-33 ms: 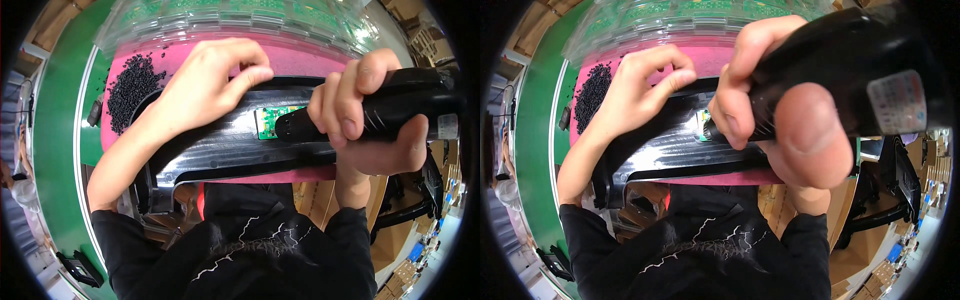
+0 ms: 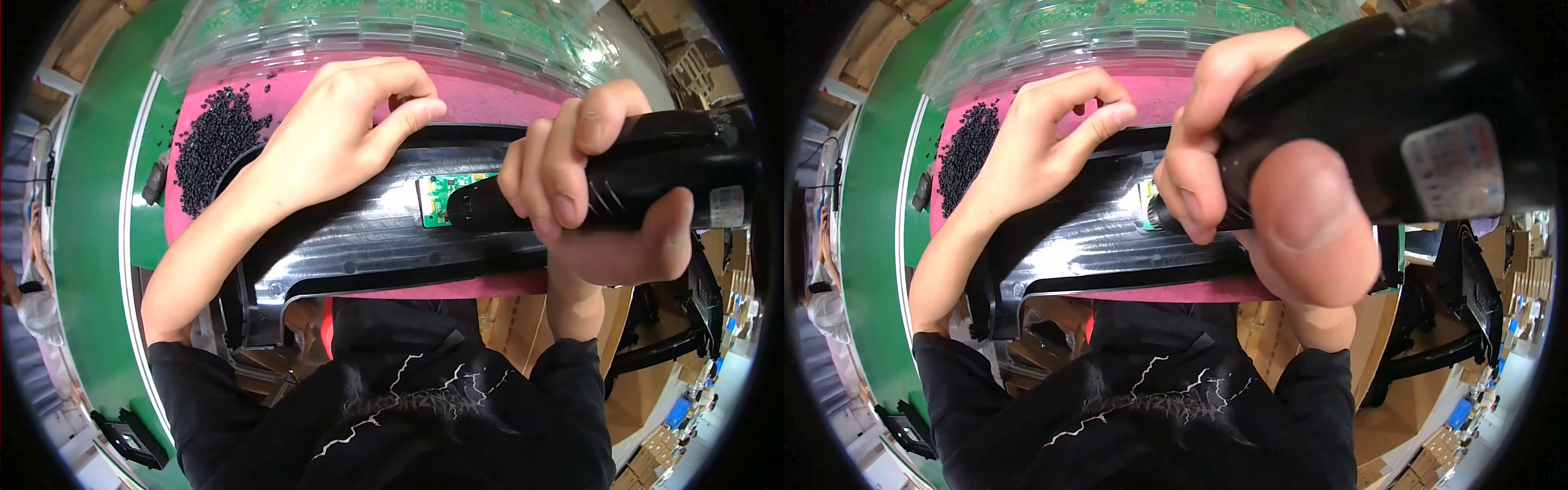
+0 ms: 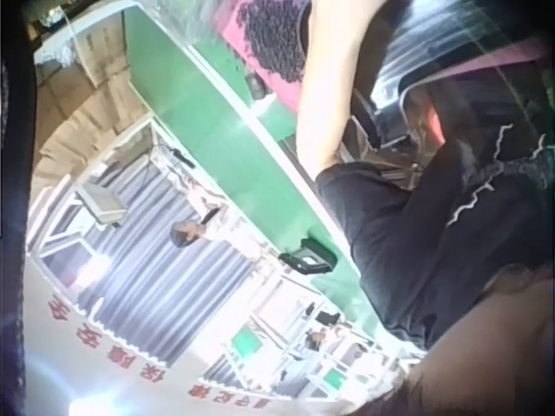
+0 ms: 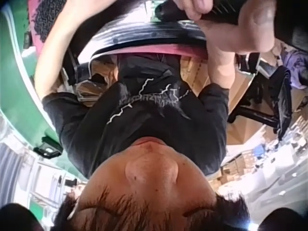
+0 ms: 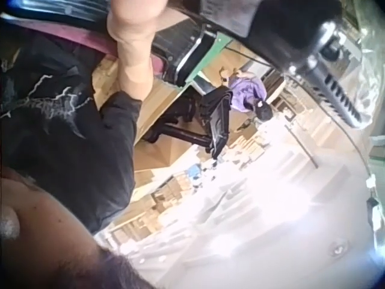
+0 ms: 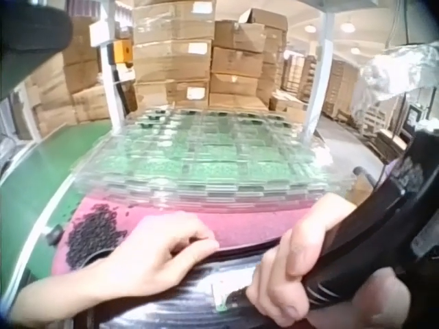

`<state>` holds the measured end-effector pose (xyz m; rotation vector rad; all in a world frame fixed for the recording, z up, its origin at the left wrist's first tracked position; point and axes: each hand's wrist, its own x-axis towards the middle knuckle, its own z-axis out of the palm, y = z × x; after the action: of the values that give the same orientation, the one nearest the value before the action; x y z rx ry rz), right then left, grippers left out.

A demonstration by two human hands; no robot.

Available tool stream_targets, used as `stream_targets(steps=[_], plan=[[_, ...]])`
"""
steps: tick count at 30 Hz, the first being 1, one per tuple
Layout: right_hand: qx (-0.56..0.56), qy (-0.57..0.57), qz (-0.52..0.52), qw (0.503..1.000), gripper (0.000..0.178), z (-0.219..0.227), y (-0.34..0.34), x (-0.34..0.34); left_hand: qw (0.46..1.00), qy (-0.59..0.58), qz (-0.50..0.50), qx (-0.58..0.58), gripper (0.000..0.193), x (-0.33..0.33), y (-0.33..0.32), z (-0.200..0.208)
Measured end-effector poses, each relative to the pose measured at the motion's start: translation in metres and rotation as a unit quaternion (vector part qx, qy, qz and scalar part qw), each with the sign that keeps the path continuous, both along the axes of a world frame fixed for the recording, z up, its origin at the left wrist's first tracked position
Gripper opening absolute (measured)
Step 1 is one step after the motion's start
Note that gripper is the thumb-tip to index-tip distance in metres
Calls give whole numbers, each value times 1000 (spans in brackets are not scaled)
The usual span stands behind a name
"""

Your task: Mounting circuit boards into plastic housings using an electric screwdriver.

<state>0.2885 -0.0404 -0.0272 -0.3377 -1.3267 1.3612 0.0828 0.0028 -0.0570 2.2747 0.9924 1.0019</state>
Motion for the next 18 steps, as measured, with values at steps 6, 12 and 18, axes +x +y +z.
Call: stream_targets(steps=[6, 12, 18], plan=[[7, -136, -80, 987, 57, 8, -18, -22, 998, 32, -44, 26, 13, -10, -3, -10], [-15, -148, -10, 989, 55, 11, -29, -41, 997, 41, -66, 23, 14, -17, -16, -8], [-13, -141, 2, 990, 59, 13, -34, -55, 994, 73, -76, 41, 15, -24, -23, -6]])
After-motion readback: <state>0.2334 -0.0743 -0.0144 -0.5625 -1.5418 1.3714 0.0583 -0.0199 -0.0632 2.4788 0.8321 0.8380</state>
